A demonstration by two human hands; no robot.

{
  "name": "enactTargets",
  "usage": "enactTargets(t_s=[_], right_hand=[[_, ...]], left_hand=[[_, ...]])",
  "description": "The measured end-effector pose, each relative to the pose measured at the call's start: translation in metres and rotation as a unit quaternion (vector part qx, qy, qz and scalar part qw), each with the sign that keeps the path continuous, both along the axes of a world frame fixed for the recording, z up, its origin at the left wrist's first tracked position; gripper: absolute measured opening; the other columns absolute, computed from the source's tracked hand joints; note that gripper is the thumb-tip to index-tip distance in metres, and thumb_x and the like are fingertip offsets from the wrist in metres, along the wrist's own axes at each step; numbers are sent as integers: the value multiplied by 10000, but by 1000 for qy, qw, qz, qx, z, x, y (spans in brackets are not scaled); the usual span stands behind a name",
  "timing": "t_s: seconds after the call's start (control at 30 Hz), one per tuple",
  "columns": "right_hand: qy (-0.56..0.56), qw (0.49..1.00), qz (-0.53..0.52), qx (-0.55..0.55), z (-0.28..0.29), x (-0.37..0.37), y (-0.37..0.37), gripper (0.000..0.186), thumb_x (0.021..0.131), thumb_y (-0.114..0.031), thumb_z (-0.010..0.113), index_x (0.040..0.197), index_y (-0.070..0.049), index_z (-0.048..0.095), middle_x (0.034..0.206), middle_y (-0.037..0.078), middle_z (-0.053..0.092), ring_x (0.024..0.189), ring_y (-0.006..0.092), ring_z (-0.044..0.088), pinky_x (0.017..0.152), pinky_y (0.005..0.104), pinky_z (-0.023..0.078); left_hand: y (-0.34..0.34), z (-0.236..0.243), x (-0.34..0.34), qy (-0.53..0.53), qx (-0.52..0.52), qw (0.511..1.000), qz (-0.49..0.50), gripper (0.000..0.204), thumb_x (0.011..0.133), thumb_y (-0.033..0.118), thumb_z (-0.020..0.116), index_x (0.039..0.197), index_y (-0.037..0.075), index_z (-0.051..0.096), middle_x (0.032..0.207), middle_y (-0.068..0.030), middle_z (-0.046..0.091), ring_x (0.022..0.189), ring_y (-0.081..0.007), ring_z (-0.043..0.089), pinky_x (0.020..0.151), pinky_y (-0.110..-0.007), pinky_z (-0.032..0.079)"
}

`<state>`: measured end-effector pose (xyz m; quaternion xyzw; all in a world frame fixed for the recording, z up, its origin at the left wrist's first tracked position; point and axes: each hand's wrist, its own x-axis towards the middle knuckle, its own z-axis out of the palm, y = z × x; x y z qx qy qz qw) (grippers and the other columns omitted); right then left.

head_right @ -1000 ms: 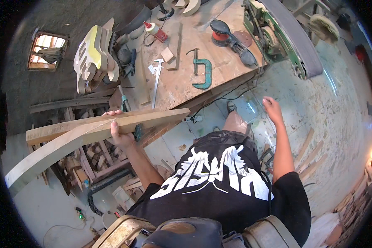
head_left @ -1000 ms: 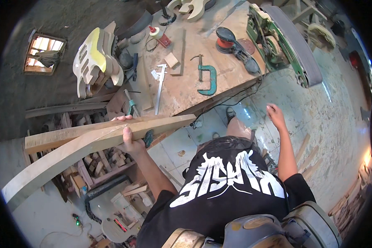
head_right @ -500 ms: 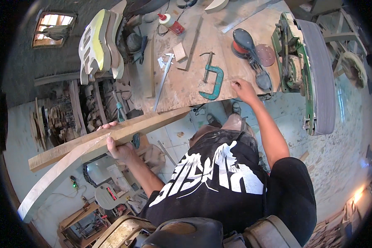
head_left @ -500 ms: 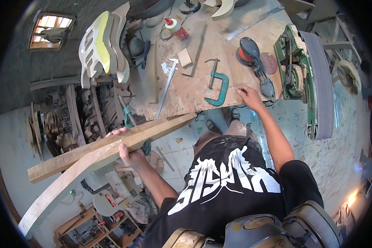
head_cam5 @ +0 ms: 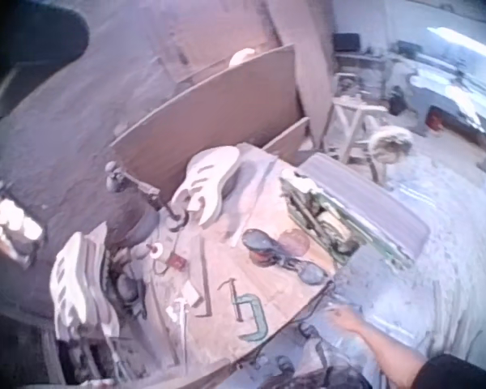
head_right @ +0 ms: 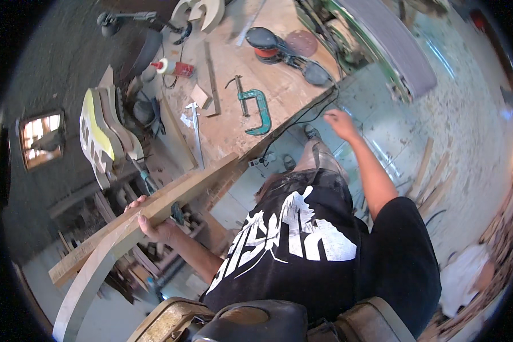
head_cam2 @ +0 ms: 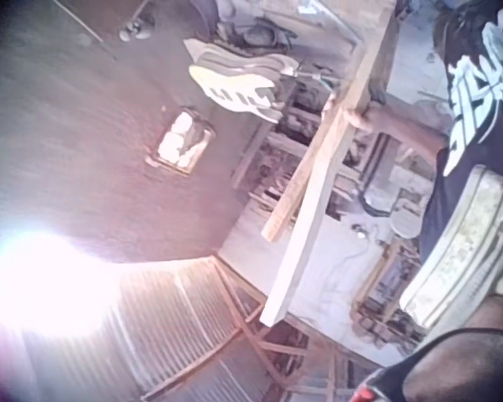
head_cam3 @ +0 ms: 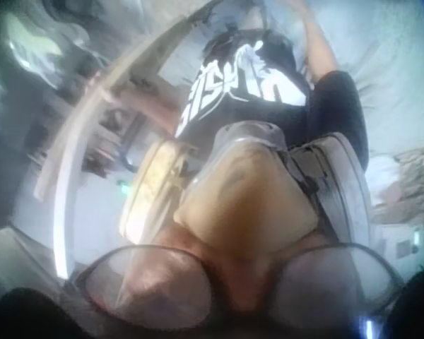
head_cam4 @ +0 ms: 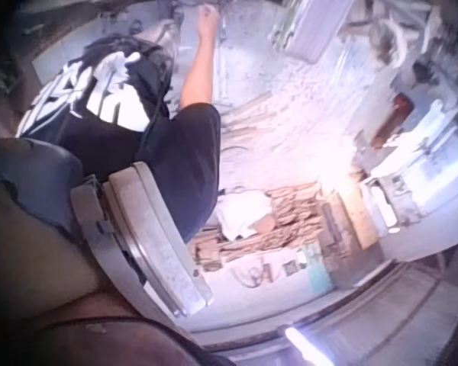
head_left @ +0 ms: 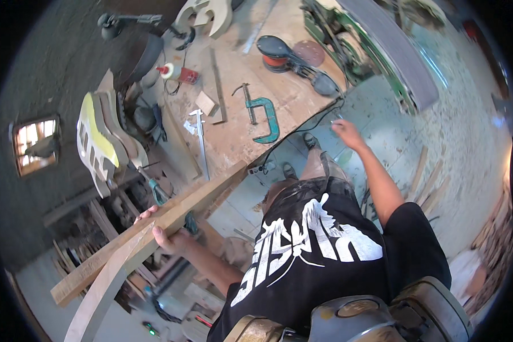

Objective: The person aligns two pieces of wood on a workbench and secures them together using a green C-clamp.

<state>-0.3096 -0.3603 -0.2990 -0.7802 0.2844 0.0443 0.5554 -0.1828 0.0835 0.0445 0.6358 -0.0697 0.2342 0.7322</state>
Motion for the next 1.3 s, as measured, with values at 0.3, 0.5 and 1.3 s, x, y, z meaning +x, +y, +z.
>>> enactTargets(t_s=[0.3,0.5,1.3], right_hand=[[213,883,-418,1,-19,-338,91,254,944,-283,630,977,-43,704,756,34,658,633,131,588,598,298,503],[234,802,-548,32,-45,-470,281,339,881,-334,653,998,-22,713,738,66,685,593,176,637,604,345,525],[285,793,-531,87,-104,-661,320,400,863,-383,634,1047,-39,724,1042,208,706,981,357,666,870,425,517]], left_hand=[[13,-24,65,-45,20,962,-268,505,873,169,621,1298,-38,445,1153,-146,568,1091,-293,550,1010,-446,440],[-42,-24,56,-31,18,945,-325,419,882,198,616,1204,-46,508,1070,-157,600,1010,-304,597,938,-428,487],[-256,-44,-206,-7,108,844,-525,466,816,238,629,1154,-73,554,1059,-170,620,1006,-332,614,933,-480,466]])
